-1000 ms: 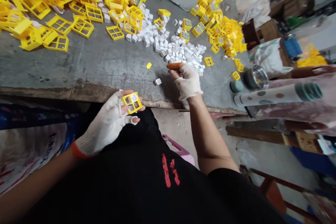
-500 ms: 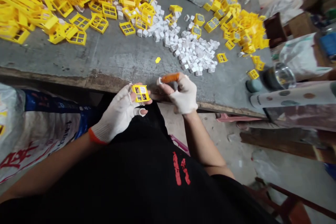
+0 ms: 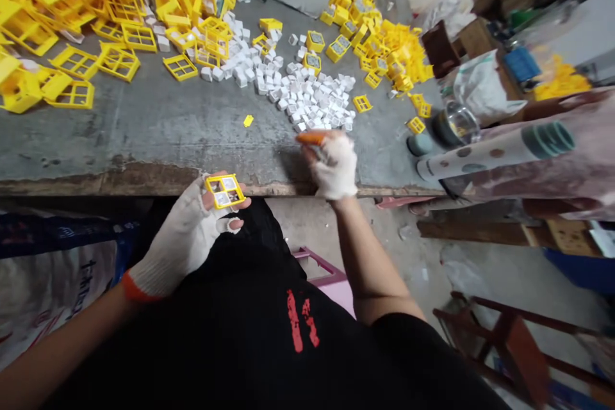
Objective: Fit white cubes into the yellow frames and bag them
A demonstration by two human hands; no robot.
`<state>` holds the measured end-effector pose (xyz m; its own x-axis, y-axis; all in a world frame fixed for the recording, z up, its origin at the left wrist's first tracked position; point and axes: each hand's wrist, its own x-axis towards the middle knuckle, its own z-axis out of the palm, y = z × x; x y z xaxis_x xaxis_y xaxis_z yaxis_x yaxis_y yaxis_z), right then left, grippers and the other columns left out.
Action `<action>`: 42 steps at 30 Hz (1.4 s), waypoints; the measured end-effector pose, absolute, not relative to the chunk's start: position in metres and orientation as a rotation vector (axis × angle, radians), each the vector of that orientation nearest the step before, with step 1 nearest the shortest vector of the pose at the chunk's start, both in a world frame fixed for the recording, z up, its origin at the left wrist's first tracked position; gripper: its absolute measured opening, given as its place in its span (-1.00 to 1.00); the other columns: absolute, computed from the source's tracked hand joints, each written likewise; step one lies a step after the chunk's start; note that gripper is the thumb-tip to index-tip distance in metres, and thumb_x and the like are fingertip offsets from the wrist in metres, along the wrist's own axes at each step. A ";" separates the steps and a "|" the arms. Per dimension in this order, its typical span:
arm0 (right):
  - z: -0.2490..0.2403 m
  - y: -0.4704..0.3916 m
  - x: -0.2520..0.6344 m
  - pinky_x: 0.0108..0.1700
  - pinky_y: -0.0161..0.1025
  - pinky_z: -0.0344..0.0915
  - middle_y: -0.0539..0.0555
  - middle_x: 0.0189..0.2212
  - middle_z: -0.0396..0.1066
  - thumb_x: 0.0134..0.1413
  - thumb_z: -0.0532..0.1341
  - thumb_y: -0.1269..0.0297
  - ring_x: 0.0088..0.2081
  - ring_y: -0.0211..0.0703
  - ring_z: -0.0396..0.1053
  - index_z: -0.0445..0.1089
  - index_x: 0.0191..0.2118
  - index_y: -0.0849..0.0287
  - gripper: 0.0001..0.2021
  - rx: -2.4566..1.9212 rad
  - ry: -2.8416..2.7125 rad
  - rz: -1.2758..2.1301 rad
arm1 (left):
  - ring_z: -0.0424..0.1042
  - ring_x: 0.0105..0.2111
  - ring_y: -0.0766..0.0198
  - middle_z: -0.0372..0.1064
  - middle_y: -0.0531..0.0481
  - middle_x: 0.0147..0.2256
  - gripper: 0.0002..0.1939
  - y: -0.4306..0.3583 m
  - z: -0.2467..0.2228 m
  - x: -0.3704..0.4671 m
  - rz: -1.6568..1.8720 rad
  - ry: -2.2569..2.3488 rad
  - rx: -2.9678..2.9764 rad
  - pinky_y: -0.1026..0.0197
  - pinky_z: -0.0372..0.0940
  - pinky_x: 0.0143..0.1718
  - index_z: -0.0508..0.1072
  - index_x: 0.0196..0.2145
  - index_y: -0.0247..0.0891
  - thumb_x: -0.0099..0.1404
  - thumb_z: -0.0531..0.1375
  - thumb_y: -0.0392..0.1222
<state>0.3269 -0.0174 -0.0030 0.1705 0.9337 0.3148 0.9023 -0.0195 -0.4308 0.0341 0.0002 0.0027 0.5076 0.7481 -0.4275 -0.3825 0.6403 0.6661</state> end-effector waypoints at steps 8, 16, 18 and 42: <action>-0.015 0.043 0.359 0.34 0.53 0.19 0.25 0.08 0.64 0.26 0.40 0.25 0.27 0.44 0.37 0.60 -0.12 0.04 -0.89 -2.249 -1.718 -0.085 | 0.65 -0.15 -0.02 0.59 -0.11 -0.05 -0.40 0.004 0.004 0.040 0.697 0.807 0.583 0.17 0.41 -0.36 0.51 0.01 -0.15 0.15 0.62 0.07; -0.002 -0.041 0.285 0.07 0.06 0.52 0.06 -0.10 0.72 0.48 0.34 -0.09 -0.07 0.04 0.64 0.68 -0.05 -0.07 -0.74 -1.429 -1.759 0.470 | 0.65 -0.17 0.06 0.64 -0.12 -0.05 -0.43 0.001 0.007 0.041 0.649 0.748 0.523 0.20 0.47 -0.32 0.55 0.03 -0.18 0.21 0.60 0.09; 0.000 -0.053 0.268 0.08 0.08 0.54 0.05 -0.09 0.75 0.51 0.31 -0.14 -0.09 0.03 0.66 0.70 -0.07 -0.09 -0.70 -1.336 -1.775 0.486 | 0.65 -0.22 0.11 0.64 -0.10 -0.07 -0.47 -0.001 0.006 0.040 0.634 0.726 0.514 0.22 0.48 -0.33 0.57 0.03 -0.18 0.23 0.60 0.06; 0.014 -0.069 0.282 0.12 0.07 0.43 -0.01 0.17 0.73 0.60 0.15 0.24 0.20 0.02 0.59 0.62 0.24 -0.17 -0.66 -1.189 -2.489 0.088 | 0.66 -0.36 0.08 0.68 -0.20 -0.17 -0.68 0.003 -0.001 0.043 0.337 0.738 0.465 0.26 0.42 -0.51 0.71 -0.09 -0.21 0.23 0.56 -0.07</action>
<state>0.2823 -0.0693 0.0141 -0.5703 0.7609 0.3094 0.7373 0.6402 -0.2155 0.0429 0.0030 -0.0009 0.6943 0.4492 -0.5622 -0.1306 0.8469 0.5154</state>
